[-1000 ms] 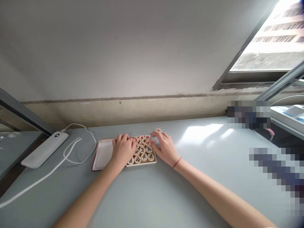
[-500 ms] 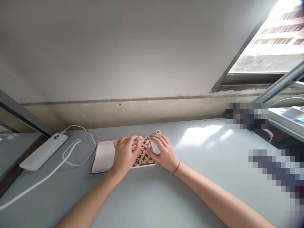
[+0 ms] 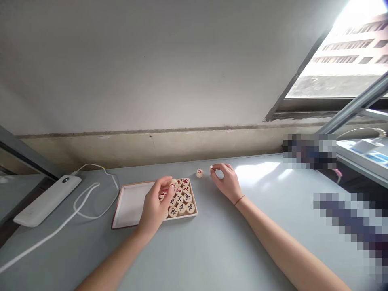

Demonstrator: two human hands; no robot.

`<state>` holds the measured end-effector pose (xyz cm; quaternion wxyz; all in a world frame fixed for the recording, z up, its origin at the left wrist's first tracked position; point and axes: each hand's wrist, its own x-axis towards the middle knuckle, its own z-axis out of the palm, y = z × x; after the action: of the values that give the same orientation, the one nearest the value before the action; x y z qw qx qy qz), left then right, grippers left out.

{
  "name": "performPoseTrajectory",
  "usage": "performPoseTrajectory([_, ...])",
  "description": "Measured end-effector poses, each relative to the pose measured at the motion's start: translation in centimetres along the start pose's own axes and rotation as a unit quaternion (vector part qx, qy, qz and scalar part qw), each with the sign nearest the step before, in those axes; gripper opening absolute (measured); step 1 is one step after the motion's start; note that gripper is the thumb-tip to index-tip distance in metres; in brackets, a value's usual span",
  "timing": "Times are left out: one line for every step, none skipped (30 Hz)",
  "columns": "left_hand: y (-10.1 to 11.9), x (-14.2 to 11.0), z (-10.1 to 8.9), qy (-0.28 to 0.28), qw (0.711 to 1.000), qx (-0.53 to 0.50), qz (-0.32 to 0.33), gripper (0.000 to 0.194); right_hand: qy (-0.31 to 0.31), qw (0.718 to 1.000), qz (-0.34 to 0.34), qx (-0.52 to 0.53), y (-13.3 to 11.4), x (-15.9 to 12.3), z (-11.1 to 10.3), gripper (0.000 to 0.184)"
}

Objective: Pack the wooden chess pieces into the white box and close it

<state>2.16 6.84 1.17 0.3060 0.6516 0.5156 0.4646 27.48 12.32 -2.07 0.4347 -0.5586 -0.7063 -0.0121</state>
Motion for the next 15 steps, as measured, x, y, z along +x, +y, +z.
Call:
performPoseTrajectory([-0.3,0.1,0.1,-0.002,1.0,-0.007,0.013,0.021,-0.016,1.0,-0.003,-0.003,0.6,0.0,0.2,0.008])
performPoseTrajectory([-0.6,0.1,0.1,-0.005,1.0,-0.01,0.027,0.019,-0.032,0.999,-0.009,-0.004,0.9,-0.1,0.3,0.006])
performPoseTrajectory([-0.7,0.1,0.2,-0.007,0.999,-0.007,0.04,0.018,-0.046,0.999,-0.015,-0.006,1.0,-0.1,0.4,0.006])
performPoseTrajectory([-0.7,0.2,0.3,-0.007,0.999,0.002,0.05,0.019,-0.053,0.998,-0.019,-0.01,0.9,-0.2,0.4,0.005])
performPoseTrajectory([-0.7,0.2,0.3,-0.006,0.998,0.016,0.062,0.02,-0.049,0.998,-0.022,-0.014,0.5,-0.2,0.3,0.006])
performPoseTrajectory([-0.6,0.2,0.3,-0.006,0.996,0.037,0.076,0.022,-0.037,0.999,-0.028,-0.013,-0.2,-0.3,0.2,0.006])
performPoseTrajectory([-0.5,0.2,0.3,-0.01,0.993,0.064,0.097,0.023,-0.024,0.999,-0.039,-0.003,-1.0,-0.4,0.0,0.007])
performPoseTrajectory([-0.3,0.1,0.3,-0.015,0.987,0.096,0.126,0.023,-0.013,0.998,-0.054,0.017,-2.1,-0.6,-0.2,0.007])
performPoseTrajectory([-0.1,0.0,0.3,-0.02,0.978,0.13,0.161,0.024,-0.014,0.996,-0.074,0.048,-3.3,-0.9,-0.4,0.007])
performPoseTrajectory([0.1,-0.1,0.3,-0.026,0.966,0.163,0.201,0.023,-0.031,0.991,-0.093,0.09,-4.6,-1.4,-0.5,0.009])
performPoseTrajectory([0.3,-0.2,0.3,-0.03,0.951,0.194,0.24,0.023,-0.053,0.985,-0.103,0.129,-6.0,-1.9,-0.5,0.014])
performPoseTrajectory([0.5,-0.4,0.4,-0.031,0.934,0.224,0.276,0.022,-0.069,0.98,-0.1,0.155,-7.3,-2.5,-0.5,0.019])
performPoseTrajectory([0.7,-0.6,0.4,-0.028,0.918,0.25,0.306,0.02,-0.077,0.978,-0.097,0.169,-8.5,-3.0,-0.4,0.018])
performPoseTrajectory([0.9,-0.7,0.5,-0.023,0.905,0.27,0.327,0.019,-0.076,0.977,-0.09,0.179,-9.4,-3.5,-0.2,0.015])
performPoseTrajectory([1.0,-0.8,0.5,-0.019,0.896,0.286,0.34,0.018,-0.074,0.976,-0.083,0.186,-10.0,-3.8,-0.1,0.013])
